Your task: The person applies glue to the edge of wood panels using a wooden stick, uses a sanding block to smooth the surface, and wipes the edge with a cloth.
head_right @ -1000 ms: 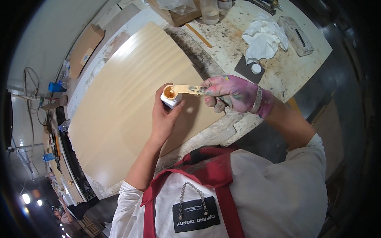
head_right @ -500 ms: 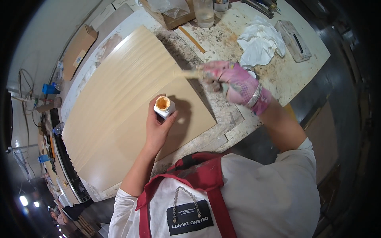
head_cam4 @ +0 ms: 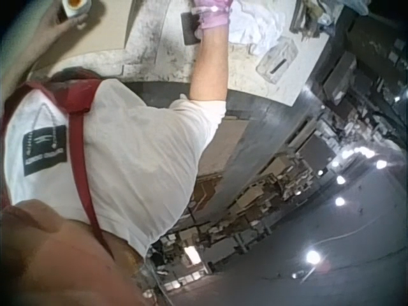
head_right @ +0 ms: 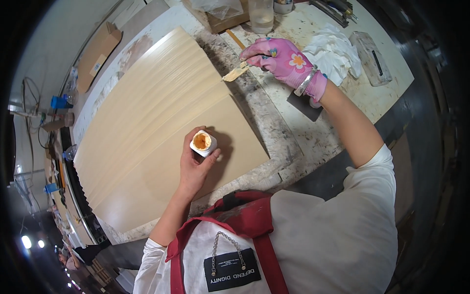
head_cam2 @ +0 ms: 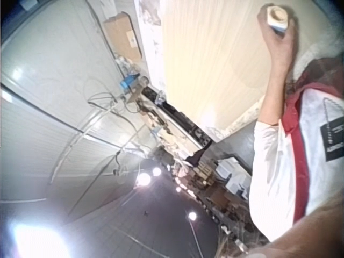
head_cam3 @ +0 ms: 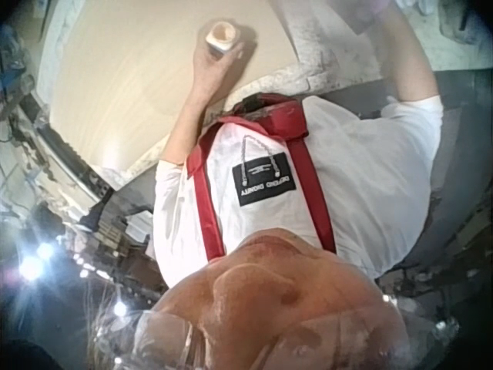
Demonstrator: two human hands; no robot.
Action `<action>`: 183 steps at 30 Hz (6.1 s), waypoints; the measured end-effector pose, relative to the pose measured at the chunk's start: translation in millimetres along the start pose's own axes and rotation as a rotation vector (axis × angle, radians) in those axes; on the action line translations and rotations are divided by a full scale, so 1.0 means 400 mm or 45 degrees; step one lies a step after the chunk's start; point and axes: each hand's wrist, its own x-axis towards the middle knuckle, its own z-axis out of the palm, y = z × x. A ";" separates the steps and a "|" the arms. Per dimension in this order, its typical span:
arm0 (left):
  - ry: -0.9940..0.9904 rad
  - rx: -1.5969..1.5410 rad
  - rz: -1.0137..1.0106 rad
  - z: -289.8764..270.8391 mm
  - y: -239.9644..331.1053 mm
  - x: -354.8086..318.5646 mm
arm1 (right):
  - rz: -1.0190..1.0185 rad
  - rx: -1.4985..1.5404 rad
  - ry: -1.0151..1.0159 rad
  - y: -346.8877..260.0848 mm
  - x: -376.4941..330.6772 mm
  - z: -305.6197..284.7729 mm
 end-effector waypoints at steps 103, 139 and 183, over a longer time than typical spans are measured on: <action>0.735 0.095 0.320 -0.246 0.021 0.048 | -0.068 -0.102 -0.131 0.117 0.327 0.011; 0.751 0.017 0.357 -0.267 -0.008 0.056 | -0.153 0.124 -0.149 0.165 0.328 0.007; 0.750 0.141 0.360 -0.303 0.018 0.068 | 0.292 1.034 0.309 0.142 0.288 0.033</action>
